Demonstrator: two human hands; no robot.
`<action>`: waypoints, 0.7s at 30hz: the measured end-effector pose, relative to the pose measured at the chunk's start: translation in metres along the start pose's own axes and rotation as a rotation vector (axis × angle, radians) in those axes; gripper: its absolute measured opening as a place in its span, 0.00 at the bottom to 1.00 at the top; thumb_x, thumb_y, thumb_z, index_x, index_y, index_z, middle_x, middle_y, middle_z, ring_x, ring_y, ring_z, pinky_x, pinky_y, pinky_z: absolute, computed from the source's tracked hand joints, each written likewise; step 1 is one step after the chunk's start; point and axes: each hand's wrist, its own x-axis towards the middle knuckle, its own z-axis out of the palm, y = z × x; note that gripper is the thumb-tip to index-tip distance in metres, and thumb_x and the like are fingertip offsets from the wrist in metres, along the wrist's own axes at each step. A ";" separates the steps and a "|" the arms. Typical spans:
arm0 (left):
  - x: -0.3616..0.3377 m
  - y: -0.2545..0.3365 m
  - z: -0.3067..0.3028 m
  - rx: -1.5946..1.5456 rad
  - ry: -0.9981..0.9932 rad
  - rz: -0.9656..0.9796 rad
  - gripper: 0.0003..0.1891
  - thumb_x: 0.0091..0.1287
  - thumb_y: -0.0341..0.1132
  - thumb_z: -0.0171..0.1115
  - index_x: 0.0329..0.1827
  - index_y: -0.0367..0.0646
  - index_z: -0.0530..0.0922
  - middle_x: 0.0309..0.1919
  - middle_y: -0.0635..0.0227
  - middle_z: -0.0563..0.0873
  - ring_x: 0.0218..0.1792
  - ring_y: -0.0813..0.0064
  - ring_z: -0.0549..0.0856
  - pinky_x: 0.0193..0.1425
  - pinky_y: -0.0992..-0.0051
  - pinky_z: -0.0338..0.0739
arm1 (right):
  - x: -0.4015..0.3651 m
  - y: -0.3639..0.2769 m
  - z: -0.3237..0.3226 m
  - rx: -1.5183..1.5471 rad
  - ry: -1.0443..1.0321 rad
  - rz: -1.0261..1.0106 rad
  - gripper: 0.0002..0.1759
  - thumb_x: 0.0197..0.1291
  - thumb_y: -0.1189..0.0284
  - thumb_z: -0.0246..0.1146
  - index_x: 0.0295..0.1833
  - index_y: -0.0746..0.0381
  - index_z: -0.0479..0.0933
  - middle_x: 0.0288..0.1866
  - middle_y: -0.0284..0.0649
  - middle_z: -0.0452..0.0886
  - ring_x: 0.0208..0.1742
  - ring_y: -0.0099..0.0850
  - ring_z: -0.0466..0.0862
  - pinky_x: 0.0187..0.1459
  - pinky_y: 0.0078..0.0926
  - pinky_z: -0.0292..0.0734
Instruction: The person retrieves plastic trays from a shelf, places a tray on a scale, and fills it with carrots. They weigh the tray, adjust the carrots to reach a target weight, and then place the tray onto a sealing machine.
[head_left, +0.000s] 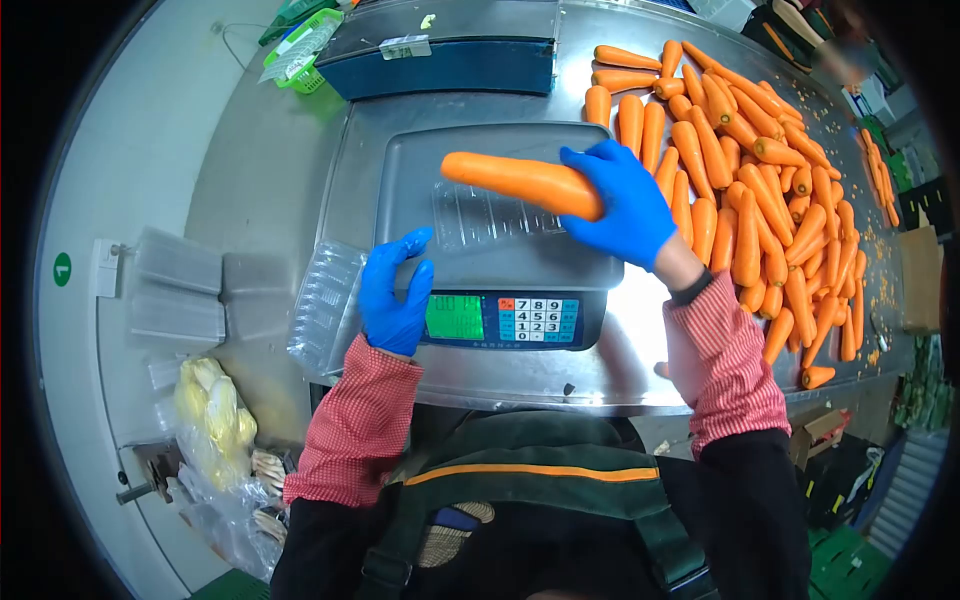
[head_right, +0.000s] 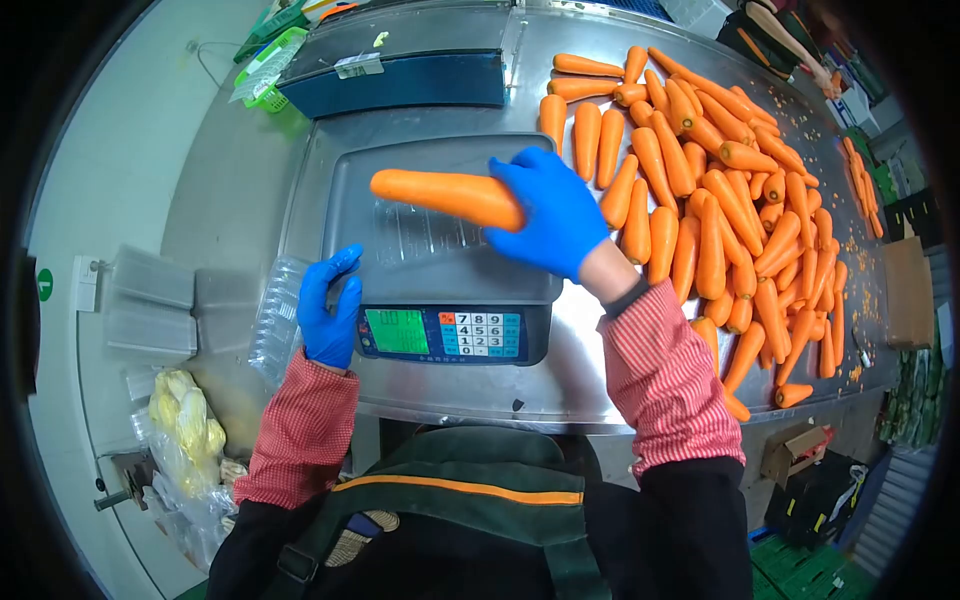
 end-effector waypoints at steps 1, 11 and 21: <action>0.000 0.001 0.001 -0.013 -0.008 0.011 0.17 0.62 0.22 0.61 0.54 0.40 0.80 0.47 0.62 0.83 0.49 0.67 0.83 0.56 0.70 0.76 | 0.006 0.001 0.007 -0.009 -0.037 -0.004 0.32 0.45 0.61 0.69 0.57 0.64 0.76 0.47 0.48 0.76 0.49 0.47 0.77 0.51 0.40 0.75; 0.015 0.037 0.000 0.350 -0.045 0.313 0.26 0.59 0.30 0.68 0.63 0.42 0.75 0.56 0.62 0.79 0.60 0.62 0.77 0.67 0.59 0.68 | 0.002 -0.008 0.014 0.267 -0.132 0.146 0.31 0.47 0.57 0.68 0.54 0.65 0.77 0.45 0.49 0.74 0.48 0.48 0.77 0.52 0.39 0.74; 0.025 0.037 -0.007 0.285 -0.193 0.238 0.34 0.51 0.30 0.74 0.64 0.49 0.75 0.51 0.63 0.81 0.53 0.61 0.82 0.65 0.60 0.71 | -0.093 -0.060 -0.003 0.614 0.216 0.688 0.37 0.56 0.65 0.70 0.69 0.64 0.65 0.41 0.39 0.75 0.38 0.25 0.73 0.45 0.23 0.72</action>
